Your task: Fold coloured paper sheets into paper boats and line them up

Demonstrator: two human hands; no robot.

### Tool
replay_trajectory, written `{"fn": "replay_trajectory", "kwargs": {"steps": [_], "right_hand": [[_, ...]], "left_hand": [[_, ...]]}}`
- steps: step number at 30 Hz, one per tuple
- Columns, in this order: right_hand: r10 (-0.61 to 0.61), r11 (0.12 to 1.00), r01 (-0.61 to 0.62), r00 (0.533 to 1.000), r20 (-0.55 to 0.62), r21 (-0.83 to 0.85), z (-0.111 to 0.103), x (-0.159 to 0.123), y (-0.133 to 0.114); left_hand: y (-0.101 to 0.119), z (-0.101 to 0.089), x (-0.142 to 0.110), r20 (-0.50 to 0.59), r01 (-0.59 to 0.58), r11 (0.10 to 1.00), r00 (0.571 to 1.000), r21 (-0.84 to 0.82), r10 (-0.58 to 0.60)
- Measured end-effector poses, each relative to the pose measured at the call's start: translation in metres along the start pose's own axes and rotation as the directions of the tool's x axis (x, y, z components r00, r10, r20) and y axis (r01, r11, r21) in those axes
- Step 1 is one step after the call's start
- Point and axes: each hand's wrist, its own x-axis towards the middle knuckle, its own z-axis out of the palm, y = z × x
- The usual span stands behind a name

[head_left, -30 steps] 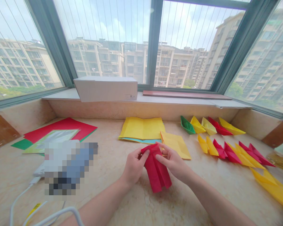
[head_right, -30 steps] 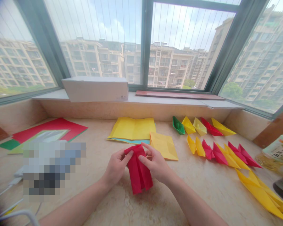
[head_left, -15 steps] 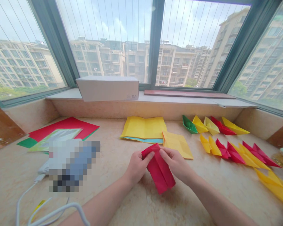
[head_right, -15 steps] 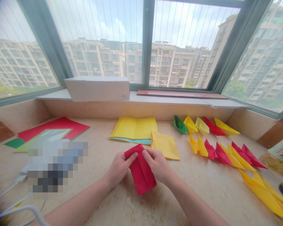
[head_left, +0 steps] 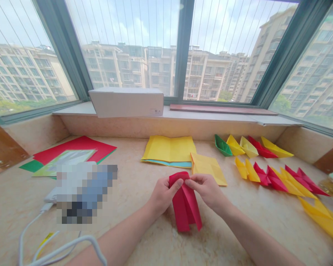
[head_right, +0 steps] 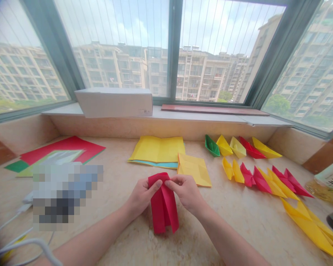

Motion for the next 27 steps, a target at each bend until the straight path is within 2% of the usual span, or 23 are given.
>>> {"fn": "replay_trajectory", "kwargs": {"steps": [3, 9, 18, 20, 23, 25, 27], "right_hand": [[0.0, 1.0, 0.0, 1.0, -0.024, 0.006, 0.0, 0.001, 0.004], [0.007, 1.0, -0.006, 0.998, -0.07, 0.015, 0.004, 0.0, 0.007], [-0.011, 1.0, 0.009, 0.997, -0.071, -0.021, 0.005, -0.001, 0.005], [-0.019, 1.0, 0.019, 0.999, -0.034, 0.004, 0.007, -0.003, 0.004], [0.025, 0.997, -0.032, 0.994, 0.102, 0.07, 0.01, -0.006, 0.003], [0.096, 0.994, -0.104, 0.982, 0.165, 0.04, 0.012, -0.008, 0.003], [0.144, 0.99, -0.142, 0.976, 0.161, -0.025, 0.011, -0.009, 0.003]], "left_hand": [[0.001, 0.001, 0.0, -0.02, -0.022, 0.999, 1.0, -0.031, 0.021], [-0.001, -0.002, 0.0, -0.053, -0.007, 1.0, 0.999, 0.03, 0.009], [0.004, 0.0, -0.003, -0.079, -0.065, 0.987, 0.994, 0.147, 0.077], [0.007, 0.001, -0.003, -0.092, -0.077, 0.984, 0.991, 0.162, 0.093], [0.01, 0.001, -0.004, -0.134, -0.102, 0.982, 0.983, 0.16, 0.125], [0.011, 0.001, -0.005, -0.179, -0.11, 0.981, 0.974, 0.16, 0.139], [0.012, 0.0, -0.005, -0.215, -0.102, 0.979, 0.967, 0.177, 0.14]]}}
